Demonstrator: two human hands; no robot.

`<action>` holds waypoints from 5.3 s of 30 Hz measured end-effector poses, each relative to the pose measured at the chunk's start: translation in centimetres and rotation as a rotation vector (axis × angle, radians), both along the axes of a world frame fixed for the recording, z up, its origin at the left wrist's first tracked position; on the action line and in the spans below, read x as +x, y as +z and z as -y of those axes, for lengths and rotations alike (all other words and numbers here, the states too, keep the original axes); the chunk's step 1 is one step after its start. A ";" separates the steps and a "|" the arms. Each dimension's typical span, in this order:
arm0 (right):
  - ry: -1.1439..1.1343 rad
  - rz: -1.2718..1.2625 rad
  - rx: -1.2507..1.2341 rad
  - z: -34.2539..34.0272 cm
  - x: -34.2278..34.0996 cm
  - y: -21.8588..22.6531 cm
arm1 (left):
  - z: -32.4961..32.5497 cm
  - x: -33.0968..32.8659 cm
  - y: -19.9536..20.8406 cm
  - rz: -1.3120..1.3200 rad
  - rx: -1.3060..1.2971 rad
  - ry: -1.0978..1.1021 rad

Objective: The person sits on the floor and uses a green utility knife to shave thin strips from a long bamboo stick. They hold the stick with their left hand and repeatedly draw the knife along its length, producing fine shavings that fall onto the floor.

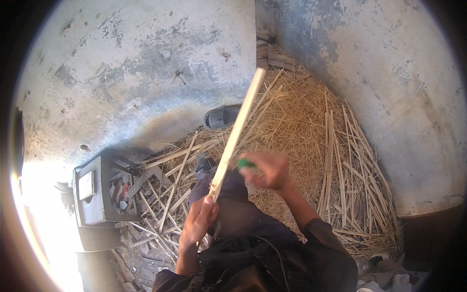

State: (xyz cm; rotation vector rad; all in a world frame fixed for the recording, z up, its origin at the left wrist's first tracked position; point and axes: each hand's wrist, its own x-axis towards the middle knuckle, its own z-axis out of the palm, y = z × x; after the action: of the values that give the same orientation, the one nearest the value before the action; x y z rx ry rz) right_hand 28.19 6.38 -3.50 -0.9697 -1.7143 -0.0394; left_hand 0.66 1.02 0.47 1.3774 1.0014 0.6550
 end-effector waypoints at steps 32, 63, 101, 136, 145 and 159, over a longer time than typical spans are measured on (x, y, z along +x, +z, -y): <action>-0.076 0.030 0.040 -1.4 2.8 3.5 | 1.4 -0.7 1.0 -0.169 0.049 0.006; 0.074 -0.049 -0.260 1.2 0.1 2.2 | -1.1 1.1 1.4 -0.132 0.168 0.113; 0.097 0.038 -0.160 0.3 0.1 2.7 | -0.6 0.7 0.8 -0.121 0.153 0.059; -0.005 0.153 0.024 -1.3 2.1 3.3 | 0.3 0.4 1.5 -0.237 0.153 0.027; -0.040 0.136 0.047 -1.9 3.0 2.9 | 0.7 0.5 1.9 -0.254 0.157 0.040; -0.073 0.123 -0.008 -2.6 4.8 1.7 | 1.5 -0.3 1.7 -0.296 0.113 0.035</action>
State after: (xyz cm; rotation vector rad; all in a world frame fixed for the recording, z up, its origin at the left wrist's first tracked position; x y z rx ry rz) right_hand 32.95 8.95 -1.76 -1.0540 -1.7919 -0.1423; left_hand 0.38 -0.49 2.18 1.5906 1.2400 0.5496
